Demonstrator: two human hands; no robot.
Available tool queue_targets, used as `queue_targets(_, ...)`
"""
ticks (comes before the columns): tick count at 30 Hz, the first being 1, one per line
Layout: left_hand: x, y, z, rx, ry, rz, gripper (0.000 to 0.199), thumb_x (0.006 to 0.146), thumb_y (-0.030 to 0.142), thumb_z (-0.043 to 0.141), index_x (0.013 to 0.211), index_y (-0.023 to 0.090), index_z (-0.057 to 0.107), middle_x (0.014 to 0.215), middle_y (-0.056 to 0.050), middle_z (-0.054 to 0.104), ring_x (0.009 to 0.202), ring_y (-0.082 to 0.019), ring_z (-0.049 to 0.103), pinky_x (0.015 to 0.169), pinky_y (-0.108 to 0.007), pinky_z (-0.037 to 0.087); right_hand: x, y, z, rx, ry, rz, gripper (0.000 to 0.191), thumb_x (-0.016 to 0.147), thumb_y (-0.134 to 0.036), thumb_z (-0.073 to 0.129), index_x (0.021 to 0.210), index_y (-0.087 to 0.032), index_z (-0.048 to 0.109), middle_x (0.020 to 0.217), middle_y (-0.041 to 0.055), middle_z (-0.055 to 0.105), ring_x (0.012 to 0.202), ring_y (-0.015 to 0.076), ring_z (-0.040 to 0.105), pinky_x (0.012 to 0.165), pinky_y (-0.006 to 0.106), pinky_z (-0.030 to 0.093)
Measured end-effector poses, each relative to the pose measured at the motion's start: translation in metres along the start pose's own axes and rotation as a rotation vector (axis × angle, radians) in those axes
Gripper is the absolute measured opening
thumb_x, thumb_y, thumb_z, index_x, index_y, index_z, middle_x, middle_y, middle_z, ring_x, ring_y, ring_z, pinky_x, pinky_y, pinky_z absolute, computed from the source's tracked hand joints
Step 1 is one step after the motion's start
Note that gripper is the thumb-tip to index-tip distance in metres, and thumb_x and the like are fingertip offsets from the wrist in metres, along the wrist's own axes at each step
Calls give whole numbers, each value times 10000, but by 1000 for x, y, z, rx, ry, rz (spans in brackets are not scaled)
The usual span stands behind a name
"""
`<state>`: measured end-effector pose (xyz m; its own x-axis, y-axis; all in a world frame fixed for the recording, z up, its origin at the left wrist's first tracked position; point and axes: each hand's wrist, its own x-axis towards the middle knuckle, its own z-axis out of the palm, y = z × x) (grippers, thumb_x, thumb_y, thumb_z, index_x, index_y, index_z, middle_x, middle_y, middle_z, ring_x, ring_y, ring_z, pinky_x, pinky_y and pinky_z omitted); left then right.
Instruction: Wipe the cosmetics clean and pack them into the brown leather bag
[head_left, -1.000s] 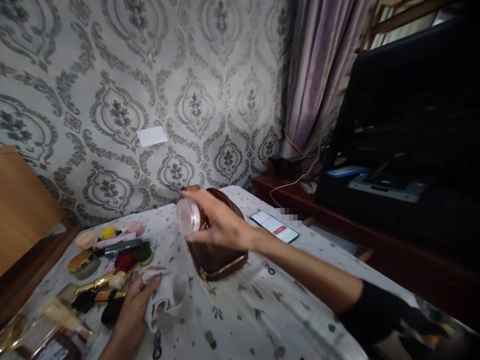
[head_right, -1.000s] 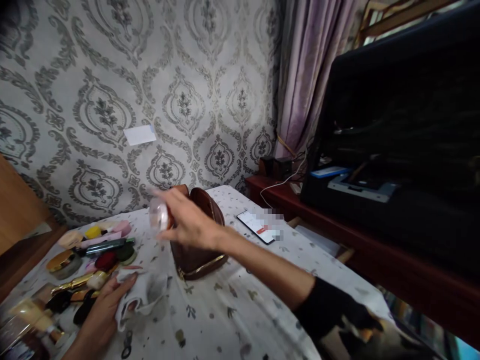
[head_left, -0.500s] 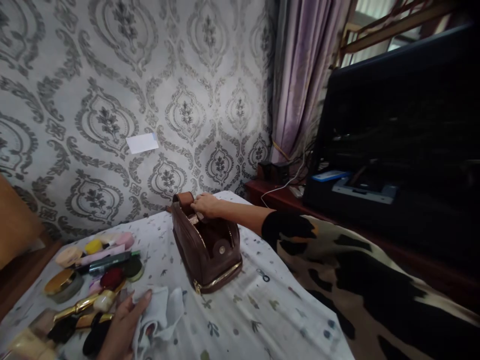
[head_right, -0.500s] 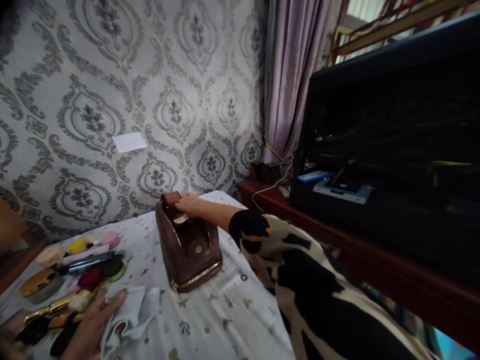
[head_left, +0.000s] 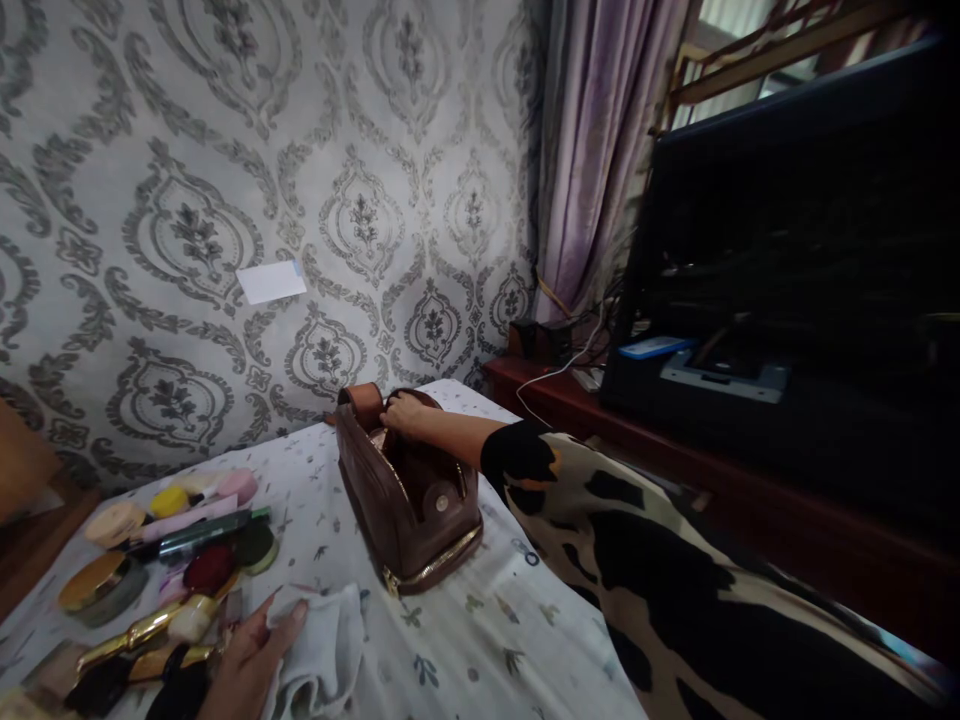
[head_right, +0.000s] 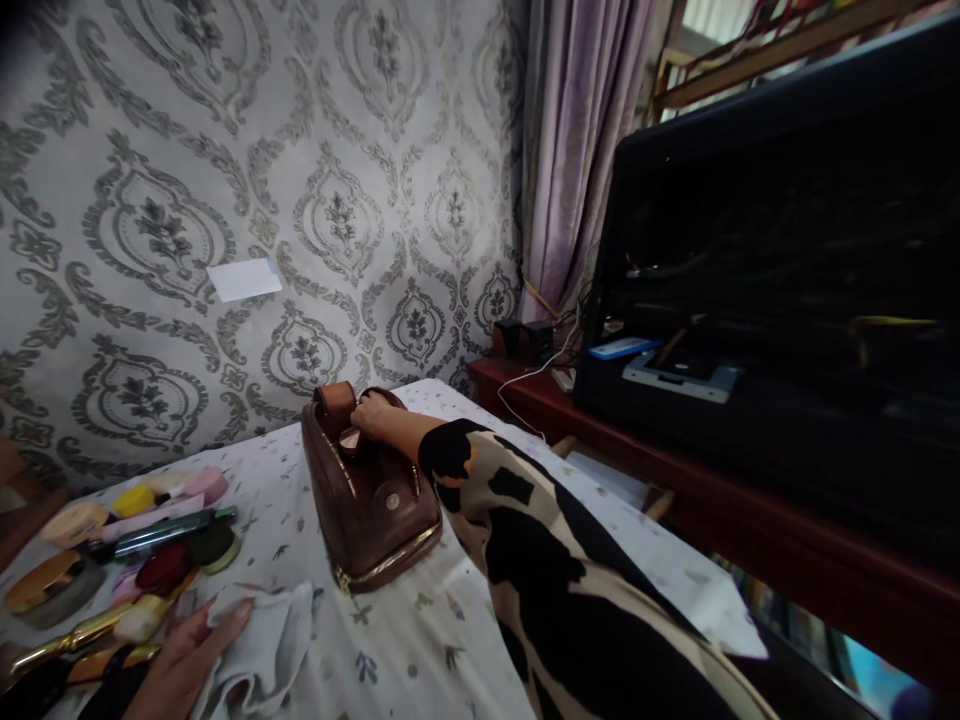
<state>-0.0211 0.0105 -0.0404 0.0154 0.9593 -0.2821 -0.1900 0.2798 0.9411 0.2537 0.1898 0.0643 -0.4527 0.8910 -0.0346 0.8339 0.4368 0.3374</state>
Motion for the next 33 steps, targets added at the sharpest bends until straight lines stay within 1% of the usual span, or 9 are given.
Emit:
queue_targets(5, -2, 4, -2, 52, -3, -5, 621, 491, 518, 883, 981, 165, 738, 911, -80, 776, 970, -316, 707, 821, -325, 579, 7, 0, 10, -72, -17, -14, 280, 924, -321, 603, 1143, -148, 612, 1185, 88, 624, 1066, 230, 614, 909, 453, 518)
queue_targets(9, -5, 9, -5, 111, -52, -36, 550, 510, 503, 879, 920, 162, 744, 968, -88, 771, 1028, -315, 688, 871, -319, 562, 6, -1, 13, -74, -4, -26, 265, 926, -313, 601, 1129, -143, 617, 1169, 87, 632, 1054, 225, 619, 911, 447, 515)
queue_targets(15, -2, 5, -3, 159, -30, 7, 650, 469, 605, 857, 944, 176, 745, 875, -83, 778, 954, -335, 703, 728, -311, 591, 3, -2, 11, -61, 4, -24, 252, 914, -277, 616, 1126, -141, 623, 1179, 84, 637, 1126, 239, 591, 958, 464, 482)
queue_targets(18, 0, 1, -3, 195, -12, 29, 644, 478, 608, 852, 946, 179, 743, 884, -82, 777, 973, -326, 698, 772, -311, 584, 0, -1, 7, -37, 7, -3, 255, 911, -243, 615, 1139, -128, 620, 1189, 95, 641, 1151, 245, 584, 965, 457, 479)
queue_targets(22, 0, 0, -4, 184, -41, 62, 577, 511, 591, 847, 905, 181, 742, 840, -72, 772, 962, -319, 694, 826, -323, 568, -6, 2, -9, 22, 2, 23, 289, 898, -263, 632, 1148, -120, 622, 1181, 110, 656, 1089, 237, 624, 906, 414, 512)
queue_targets(25, 0, 0, -5, 186, -64, 31, 579, 523, 584, 844, 924, 182, 731, 817, -64, 765, 872, -304, 704, 705, -296, 569, -10, 6, -29, 84, -3, 32, 282, 806, -227, 712, 1057, -105, 674, 1055, 119, 711, 978, 241, 671, 783, 304, 523)
queue_targets(27, -1, 1, -6, 200, -74, 9, 610, 532, 599, 833, 965, 184, 723, 805, -61, 759, 791, -287, 702, 625, -284, 552, -15, 10, -43, 123, 34, 45, 228, 821, -209, 665, 1029, -118, 689, 1043, 123, 719, 982, 240, 673, 749, 267, 505)
queue_targets(30, 0, 1, -7, 227, -90, -10, 640, 542, 623, 815, 1002, 189, 714, 762, -47, 742, 691, -252, 679, 591, -280, 534, -23, 15, -58, 159, 115, 108, 268, 895, -163, 502, 1106, -116, 661, 1118, 156, 696, 1054, 258, 652, 779, 290, 492)
queue_targets(33, 0, 1, -8, 238, -88, 12, 614, 553, 609, 814, 988, 187, 713, 755, -37, 728, 702, -241, 669, 627, -279, 534, -31, 15, -60, 190, 132, 145, 286, 895, -138, 478, 1119, -105, 652, 1135, 175, 685, 1087, 275, 639, 816, 316, 490)
